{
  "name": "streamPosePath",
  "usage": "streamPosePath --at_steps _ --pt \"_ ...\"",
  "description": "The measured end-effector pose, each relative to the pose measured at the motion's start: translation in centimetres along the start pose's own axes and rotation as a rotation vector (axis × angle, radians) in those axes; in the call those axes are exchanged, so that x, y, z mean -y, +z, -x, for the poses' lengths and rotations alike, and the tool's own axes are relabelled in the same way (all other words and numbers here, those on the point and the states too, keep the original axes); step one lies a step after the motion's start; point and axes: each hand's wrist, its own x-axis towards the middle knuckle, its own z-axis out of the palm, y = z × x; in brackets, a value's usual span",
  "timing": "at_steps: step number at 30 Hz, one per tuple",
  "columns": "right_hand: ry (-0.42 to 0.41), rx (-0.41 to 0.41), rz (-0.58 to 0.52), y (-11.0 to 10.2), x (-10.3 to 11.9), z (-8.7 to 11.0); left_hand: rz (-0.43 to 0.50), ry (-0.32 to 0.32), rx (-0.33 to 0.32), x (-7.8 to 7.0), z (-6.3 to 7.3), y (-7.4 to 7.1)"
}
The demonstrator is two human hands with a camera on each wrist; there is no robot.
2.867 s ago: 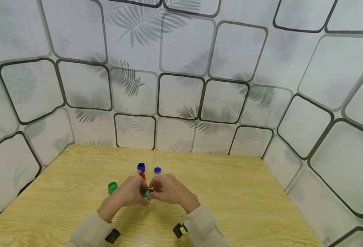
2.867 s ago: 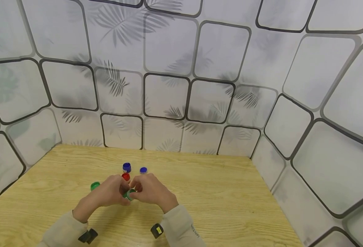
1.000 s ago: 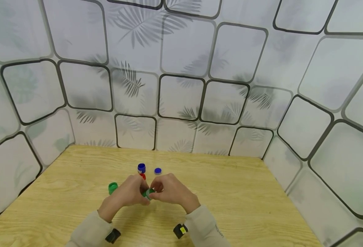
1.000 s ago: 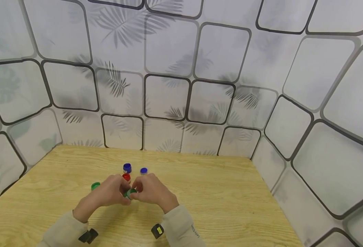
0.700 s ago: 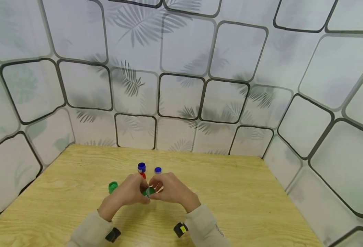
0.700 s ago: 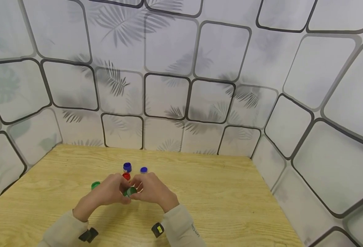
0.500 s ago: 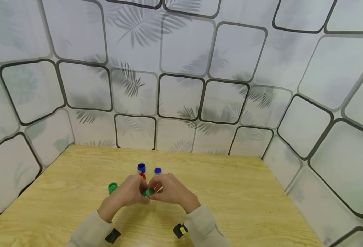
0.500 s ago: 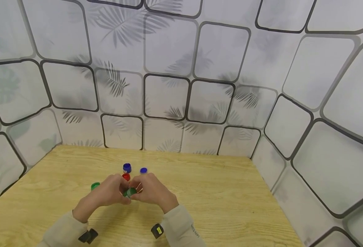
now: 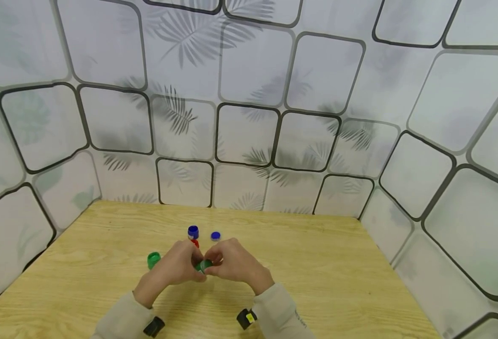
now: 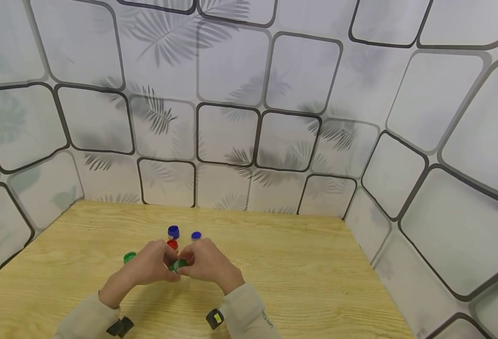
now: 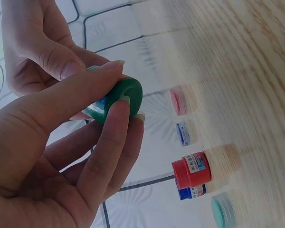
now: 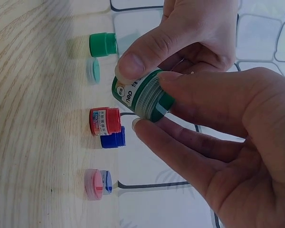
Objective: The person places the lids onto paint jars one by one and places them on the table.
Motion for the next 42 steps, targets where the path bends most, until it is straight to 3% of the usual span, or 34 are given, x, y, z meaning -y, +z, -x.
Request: streamPosePath --at_steps 15,22,28,33,42 --pt "0.024 0.000 0.010 0.0 0.1 0.0 -0.009 0.029 0.008 0.2 0.0 0.3" --pt "0.073 0.028 0.130 -0.4 0.1 0.1 -0.035 0.039 0.006 0.6 -0.1 0.3" --pt "0.130 0.157 0.220 -1.0 -0.1 0.6 -0.067 -0.001 -0.008 1.0 -0.1 0.5" --pt "0.187 0.284 0.193 -1.3 -0.1 1.0 -0.059 -0.044 0.014 1.1 0.0 0.7" --pt "0.202 0.297 0.131 -1.9 -0.2 1.3 -0.040 -0.073 0.035 1.0 -0.6 1.0"
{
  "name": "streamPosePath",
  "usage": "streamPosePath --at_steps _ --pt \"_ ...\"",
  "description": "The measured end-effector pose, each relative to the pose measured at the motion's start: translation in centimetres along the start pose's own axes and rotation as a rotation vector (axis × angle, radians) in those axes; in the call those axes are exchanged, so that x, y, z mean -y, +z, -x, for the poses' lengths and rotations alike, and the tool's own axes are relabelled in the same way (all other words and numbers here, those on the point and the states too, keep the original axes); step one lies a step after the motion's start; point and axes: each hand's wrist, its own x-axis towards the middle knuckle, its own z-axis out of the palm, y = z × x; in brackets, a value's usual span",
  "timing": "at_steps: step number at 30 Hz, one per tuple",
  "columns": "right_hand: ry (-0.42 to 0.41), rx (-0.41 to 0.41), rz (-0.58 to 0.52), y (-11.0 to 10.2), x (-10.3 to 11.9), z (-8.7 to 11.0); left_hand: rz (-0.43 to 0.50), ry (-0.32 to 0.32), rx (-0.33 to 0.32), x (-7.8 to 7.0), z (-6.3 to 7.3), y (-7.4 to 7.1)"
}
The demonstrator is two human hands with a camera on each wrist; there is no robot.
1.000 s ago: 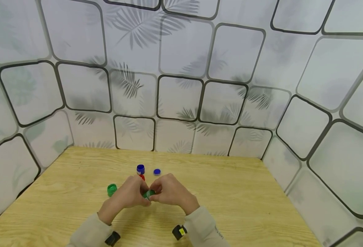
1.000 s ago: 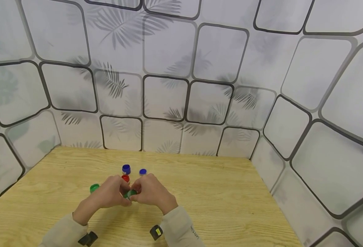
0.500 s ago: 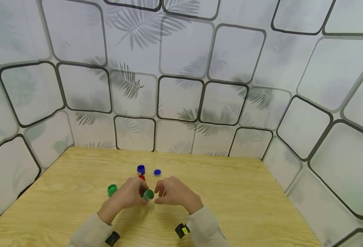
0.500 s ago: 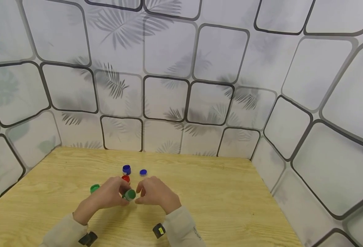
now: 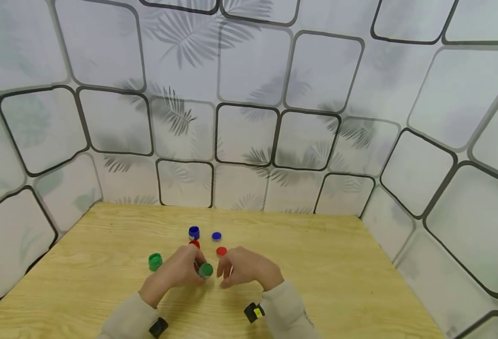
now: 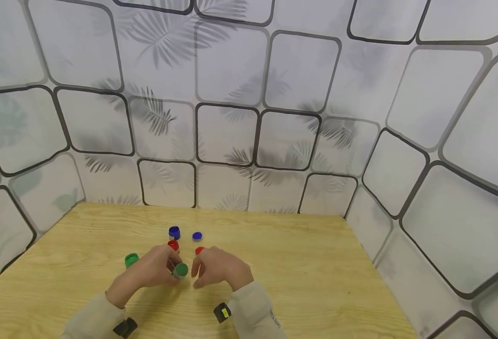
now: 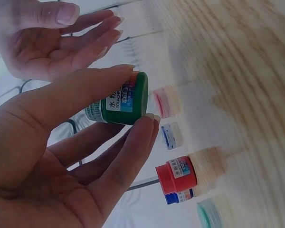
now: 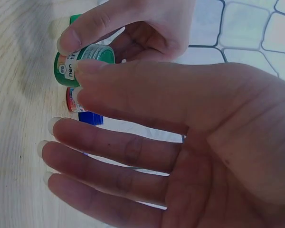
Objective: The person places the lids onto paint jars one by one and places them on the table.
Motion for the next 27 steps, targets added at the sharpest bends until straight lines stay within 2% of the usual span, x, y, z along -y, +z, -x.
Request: streamPosePath --at_steps 5,9,15,21,27 --pt "0.007 0.007 -0.016 -0.4 -0.3 0.2 -0.016 -0.019 0.002 -0.4 -0.9 0.3" --pt "-0.007 -0.014 0.003 -0.7 -0.7 0.4 -0.015 -0.056 0.008 -0.8 -1.7 0.7" --pt "-0.018 -0.040 0.009 -1.3 -1.3 0.7 -0.017 -0.071 0.020 -1.1 -2.6 1.7" --pt "0.004 -0.030 0.007 -1.3 -1.7 0.7 -0.043 -0.156 0.022 -1.4 -3.5 2.2" --pt "0.028 -0.020 0.016 -1.2 -1.8 0.8 -0.072 -0.178 0.044 -1.5 -4.4 2.5"
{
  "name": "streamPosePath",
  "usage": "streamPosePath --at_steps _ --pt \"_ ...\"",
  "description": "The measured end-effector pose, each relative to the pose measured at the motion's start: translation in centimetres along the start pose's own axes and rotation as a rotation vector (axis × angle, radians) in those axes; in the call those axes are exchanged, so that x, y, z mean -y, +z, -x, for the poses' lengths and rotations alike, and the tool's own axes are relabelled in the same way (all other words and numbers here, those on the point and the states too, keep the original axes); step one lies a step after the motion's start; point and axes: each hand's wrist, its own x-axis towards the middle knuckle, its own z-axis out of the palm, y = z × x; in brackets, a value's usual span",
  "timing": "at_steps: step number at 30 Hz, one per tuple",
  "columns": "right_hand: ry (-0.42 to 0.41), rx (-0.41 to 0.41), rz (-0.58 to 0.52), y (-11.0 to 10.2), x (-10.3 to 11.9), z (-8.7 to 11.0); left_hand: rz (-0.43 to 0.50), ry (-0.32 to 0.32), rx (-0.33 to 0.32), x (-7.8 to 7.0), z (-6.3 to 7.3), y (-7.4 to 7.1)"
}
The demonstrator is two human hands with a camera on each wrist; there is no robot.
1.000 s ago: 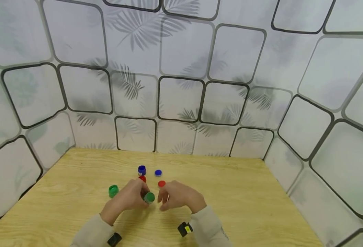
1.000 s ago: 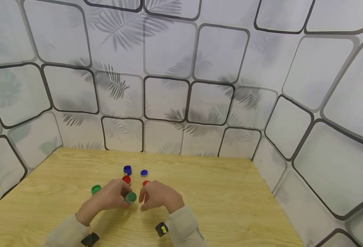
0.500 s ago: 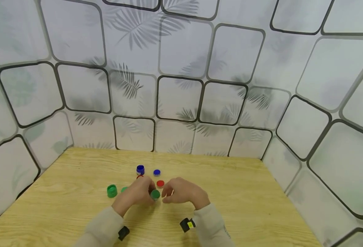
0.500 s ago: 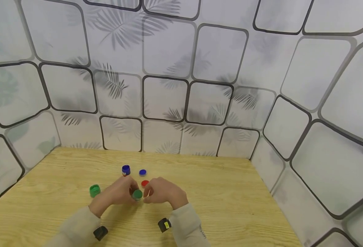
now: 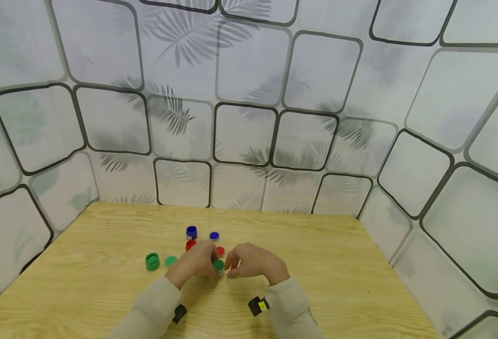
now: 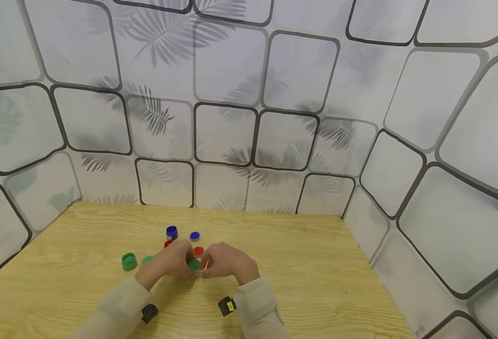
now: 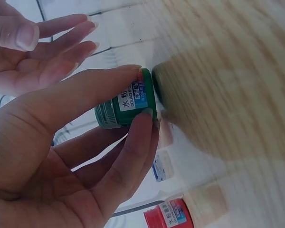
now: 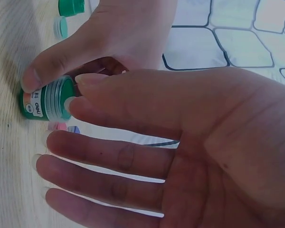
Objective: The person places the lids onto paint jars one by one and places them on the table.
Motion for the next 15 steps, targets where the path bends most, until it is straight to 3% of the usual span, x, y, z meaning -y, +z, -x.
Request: streamPosePath --at_steps 10,15 --pt "0.031 0.011 -0.025 0.1 0.2 0.0 0.012 0.007 -0.012 0.3 -0.4 0.6" --pt "0.037 0.009 -0.024 0.2 0.3 -0.1 -0.010 0.023 -0.041 0.2 0.3 -0.5"
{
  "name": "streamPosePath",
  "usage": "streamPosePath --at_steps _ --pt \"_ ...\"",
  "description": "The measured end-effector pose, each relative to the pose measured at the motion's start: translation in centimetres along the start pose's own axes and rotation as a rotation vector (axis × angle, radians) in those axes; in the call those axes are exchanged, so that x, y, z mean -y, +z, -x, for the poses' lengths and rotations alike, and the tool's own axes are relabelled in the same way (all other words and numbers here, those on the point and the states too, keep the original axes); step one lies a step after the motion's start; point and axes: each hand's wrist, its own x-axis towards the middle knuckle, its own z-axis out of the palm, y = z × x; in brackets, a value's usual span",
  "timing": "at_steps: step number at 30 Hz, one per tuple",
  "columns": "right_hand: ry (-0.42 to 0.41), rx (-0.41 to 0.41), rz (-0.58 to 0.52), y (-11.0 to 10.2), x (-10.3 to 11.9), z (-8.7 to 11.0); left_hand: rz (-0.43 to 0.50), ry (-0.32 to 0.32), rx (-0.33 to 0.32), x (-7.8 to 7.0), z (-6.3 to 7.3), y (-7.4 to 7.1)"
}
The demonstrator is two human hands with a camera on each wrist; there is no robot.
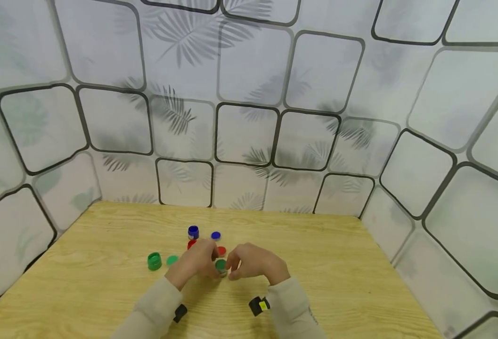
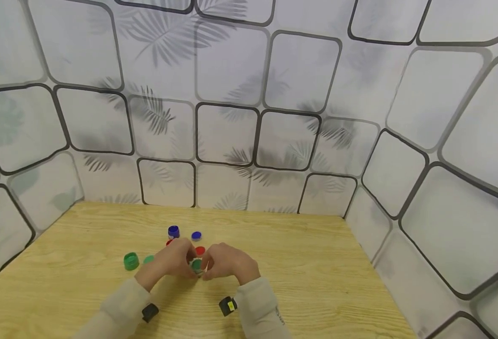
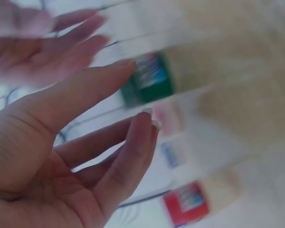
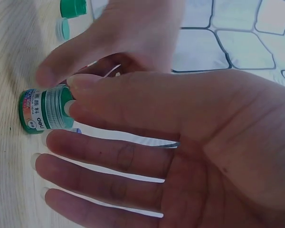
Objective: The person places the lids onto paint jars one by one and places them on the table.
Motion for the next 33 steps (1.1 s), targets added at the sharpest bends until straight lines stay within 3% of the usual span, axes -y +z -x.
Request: streamPosePath --at_steps 7,10,17,23,33 --pt "-0.008 0.000 0.024 0.1 0.1 -0.2 -0.039 0.047 -0.037 0.5 2.3 -4.5" --pt "0.005 0.007 0.010 0.3 0.3 -0.2 -0.066 0.066 -0.037 1.7 3.4 -6.3" --pt "0.009 0.018 0.008 0.6 0.7 -0.4 -0.109 -0.003 -0.018 5.7 5.2 -9.2" --pt "-0.002 0.027 0.013 0.9 1.2 -0.6 -0.072 -0.052 -0.003 8.5 5.4 -9.9" --pt "-0.036 0.036 0.057 1.1 1.8 -0.8 0.020 -0.120 0.000 11.2 5.6 -8.9"
